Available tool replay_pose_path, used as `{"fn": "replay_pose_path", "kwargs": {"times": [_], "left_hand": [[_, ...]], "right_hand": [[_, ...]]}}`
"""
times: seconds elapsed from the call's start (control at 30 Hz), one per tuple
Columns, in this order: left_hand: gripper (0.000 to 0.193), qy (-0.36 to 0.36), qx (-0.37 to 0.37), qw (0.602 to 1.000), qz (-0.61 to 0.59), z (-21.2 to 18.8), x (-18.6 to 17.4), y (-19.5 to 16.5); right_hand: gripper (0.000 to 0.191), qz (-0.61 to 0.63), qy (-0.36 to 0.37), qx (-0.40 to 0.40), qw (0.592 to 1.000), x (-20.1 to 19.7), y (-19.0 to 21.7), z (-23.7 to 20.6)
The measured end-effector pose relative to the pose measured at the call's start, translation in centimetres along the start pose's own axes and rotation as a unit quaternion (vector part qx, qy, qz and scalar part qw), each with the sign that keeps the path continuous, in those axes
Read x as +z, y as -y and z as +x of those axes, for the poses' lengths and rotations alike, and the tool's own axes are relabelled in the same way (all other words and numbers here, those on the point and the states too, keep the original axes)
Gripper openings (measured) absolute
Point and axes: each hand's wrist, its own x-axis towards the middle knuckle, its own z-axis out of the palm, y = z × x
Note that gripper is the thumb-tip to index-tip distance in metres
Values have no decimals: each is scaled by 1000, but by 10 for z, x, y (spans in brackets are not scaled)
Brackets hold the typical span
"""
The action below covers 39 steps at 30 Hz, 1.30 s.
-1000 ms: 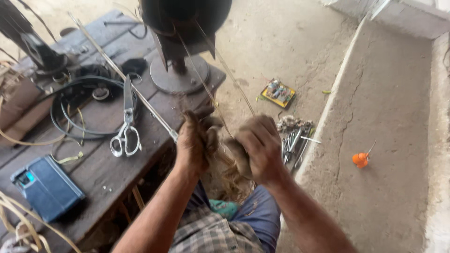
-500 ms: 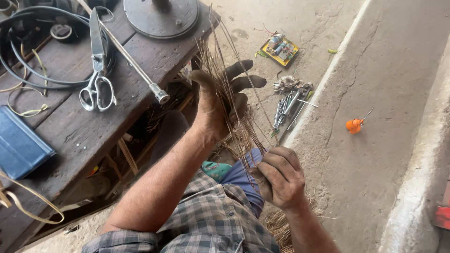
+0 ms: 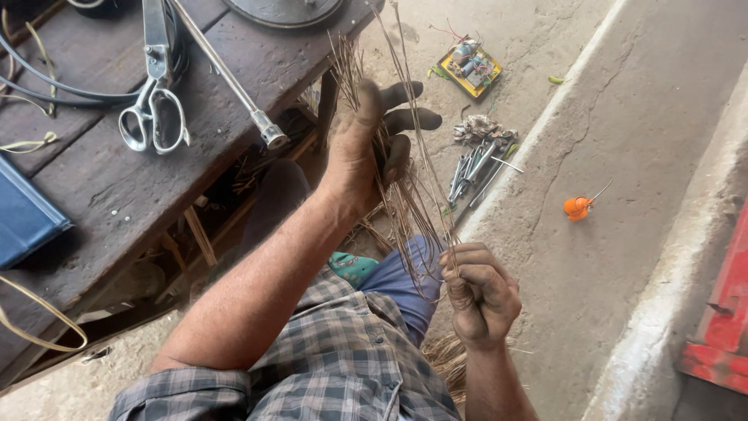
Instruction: The person repeatedly pulls bundles of dry fibrous strands through a metal funnel-like device mounted on a wooden workbench. They gather the processed strands, reinsert them into the device, and continue the cycle. Tools such as scissors and a socket wrench are visible on the bench but not used.
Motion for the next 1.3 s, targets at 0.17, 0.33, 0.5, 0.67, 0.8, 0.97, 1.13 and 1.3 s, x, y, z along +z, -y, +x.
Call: {"fn": "replay_pose_path", "kwargs": {"times": [0.17,0.33,0.5,0.67,0.8,0.97,1.13,1.3], "left_hand": [[53,-62,19,997,-38,9,-18,-5],[28,-131,-3,990,-42,17,-49,-22],[26,-218,39,973,-65,18,-78,-41],[22,-229,55,970,-60,15,-97,-58],[21,-206,52,974,-75,15,-98,-64],[21,-198,65,976,-64,11,-106,-76],[24,-216,61,972,-71,1,-116,-83],[23,-217,51,972,-76,-2,-117,-83]], "right_hand": [[14,-62,99,-4,993,12,-7,10],[27,-208,239,5,948,26,17,53],[37,-280,263,35,923,48,41,123],[29,-286,230,-105,924,68,58,212],[17,-309,164,-250,903,100,58,297],[18,-349,157,-292,877,149,35,371],[17,-434,213,-251,838,167,18,398],[7,-349,246,-252,868,161,32,414]]}}
